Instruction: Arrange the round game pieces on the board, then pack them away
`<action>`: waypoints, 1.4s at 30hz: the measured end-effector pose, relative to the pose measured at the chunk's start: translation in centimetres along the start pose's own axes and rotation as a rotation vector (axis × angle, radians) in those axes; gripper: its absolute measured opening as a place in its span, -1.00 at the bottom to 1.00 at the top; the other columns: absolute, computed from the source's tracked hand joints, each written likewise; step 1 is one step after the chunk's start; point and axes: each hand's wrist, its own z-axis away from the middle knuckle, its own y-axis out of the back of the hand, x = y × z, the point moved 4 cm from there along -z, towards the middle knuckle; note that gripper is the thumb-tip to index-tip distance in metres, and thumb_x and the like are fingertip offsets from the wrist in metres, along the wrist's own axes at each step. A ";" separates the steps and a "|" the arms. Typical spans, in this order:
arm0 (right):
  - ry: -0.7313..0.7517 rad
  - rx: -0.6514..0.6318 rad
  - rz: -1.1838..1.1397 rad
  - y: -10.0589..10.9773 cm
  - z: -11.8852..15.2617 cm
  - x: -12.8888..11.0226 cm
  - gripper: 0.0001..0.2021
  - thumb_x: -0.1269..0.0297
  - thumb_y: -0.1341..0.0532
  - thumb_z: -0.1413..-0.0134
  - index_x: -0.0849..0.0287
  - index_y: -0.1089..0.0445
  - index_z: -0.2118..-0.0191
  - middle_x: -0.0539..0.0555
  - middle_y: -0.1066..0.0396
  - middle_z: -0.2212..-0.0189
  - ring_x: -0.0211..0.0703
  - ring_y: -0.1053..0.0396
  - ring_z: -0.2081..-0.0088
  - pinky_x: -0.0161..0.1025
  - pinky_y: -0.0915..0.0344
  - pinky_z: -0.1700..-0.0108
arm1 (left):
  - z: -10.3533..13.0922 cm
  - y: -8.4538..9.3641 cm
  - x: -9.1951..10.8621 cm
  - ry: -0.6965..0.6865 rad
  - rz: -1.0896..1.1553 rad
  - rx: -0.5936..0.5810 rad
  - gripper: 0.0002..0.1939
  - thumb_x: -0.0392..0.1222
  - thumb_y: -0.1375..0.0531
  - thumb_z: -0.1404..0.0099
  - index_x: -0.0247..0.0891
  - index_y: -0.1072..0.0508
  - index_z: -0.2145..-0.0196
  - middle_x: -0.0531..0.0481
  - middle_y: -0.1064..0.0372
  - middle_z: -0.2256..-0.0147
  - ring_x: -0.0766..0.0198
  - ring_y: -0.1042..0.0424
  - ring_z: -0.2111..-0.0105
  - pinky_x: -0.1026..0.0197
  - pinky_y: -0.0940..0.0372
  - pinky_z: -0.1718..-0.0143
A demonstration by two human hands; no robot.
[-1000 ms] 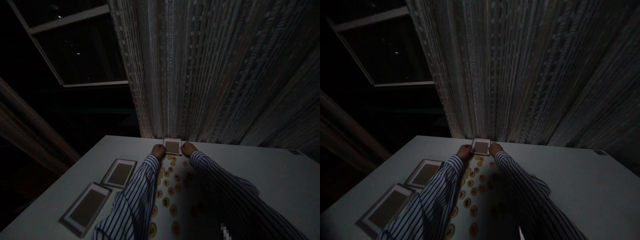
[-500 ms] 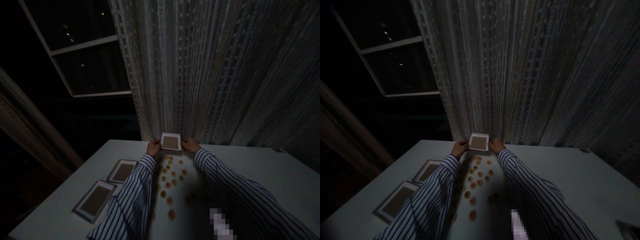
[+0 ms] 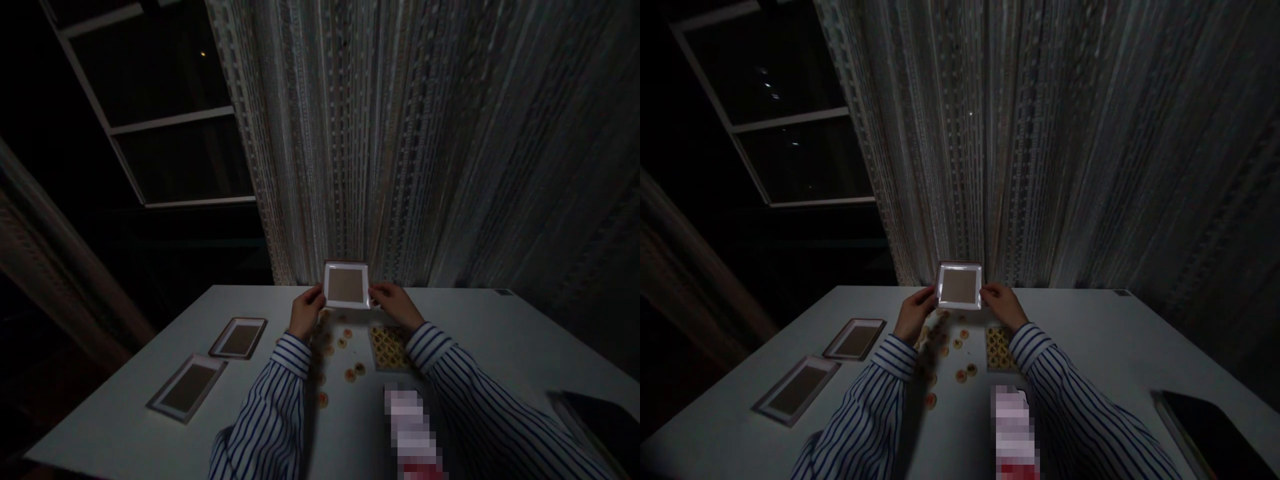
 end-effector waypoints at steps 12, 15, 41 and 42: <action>0.109 0.158 -0.211 2.1 7.6 4.3 -0.63 0.12 -0.14 0.04 0.26 -0.37 0.15 0.15 -0.48 0.29 -0.13 -0.43 0.24 -0.16 -0.35 0.15 | 5.6 -2.4 -2.4 -0.143 -0.050 -0.029 -0.69 -0.22 -0.20 -0.07 -0.30 -0.49 0.18 -0.11 -0.46 0.15 0.17 -0.40 0.10 0.11 -0.23 -0.01; 0.125 0.173 -0.209 2.4 8.7 5.2 -0.61 0.13 -0.14 0.02 0.23 -0.36 0.10 0.14 -0.48 0.27 -0.12 -0.43 0.23 -0.15 -0.37 0.16 | 6.4 -3.0 -3.2 -0.159 -0.061 -0.026 -0.68 -0.19 -0.20 -0.07 -0.28 -0.49 0.18 -0.11 -0.46 0.13 0.17 -0.39 0.08 0.11 -0.22 -0.02; 0.513 0.325 0.262 4.0 10.8 9.1 -0.74 0.28 -0.04 -0.06 0.11 -0.38 0.15 0.13 -0.44 0.22 -0.12 -0.40 0.18 -0.14 -0.38 0.17 | 8.8 -3.7 -6.3 -0.264 -0.229 -0.127 -0.65 -0.09 -0.05 -0.16 -0.20 -0.50 0.16 -0.11 -0.34 0.00 0.08 -0.23 -0.07 0.06 -0.04 -0.15; 0.517 0.337 0.262 4.0 10.9 9.2 -0.74 0.28 -0.03 -0.07 0.10 -0.37 0.15 0.13 -0.44 0.23 -0.12 -0.40 0.18 -0.15 -0.38 0.17 | 8.9 -3.7 -6.3 -0.259 -0.242 -0.143 -0.65 -0.09 -0.03 -0.18 -0.19 -0.50 0.18 -0.11 -0.35 0.01 0.08 -0.23 -0.06 0.06 -0.04 -0.15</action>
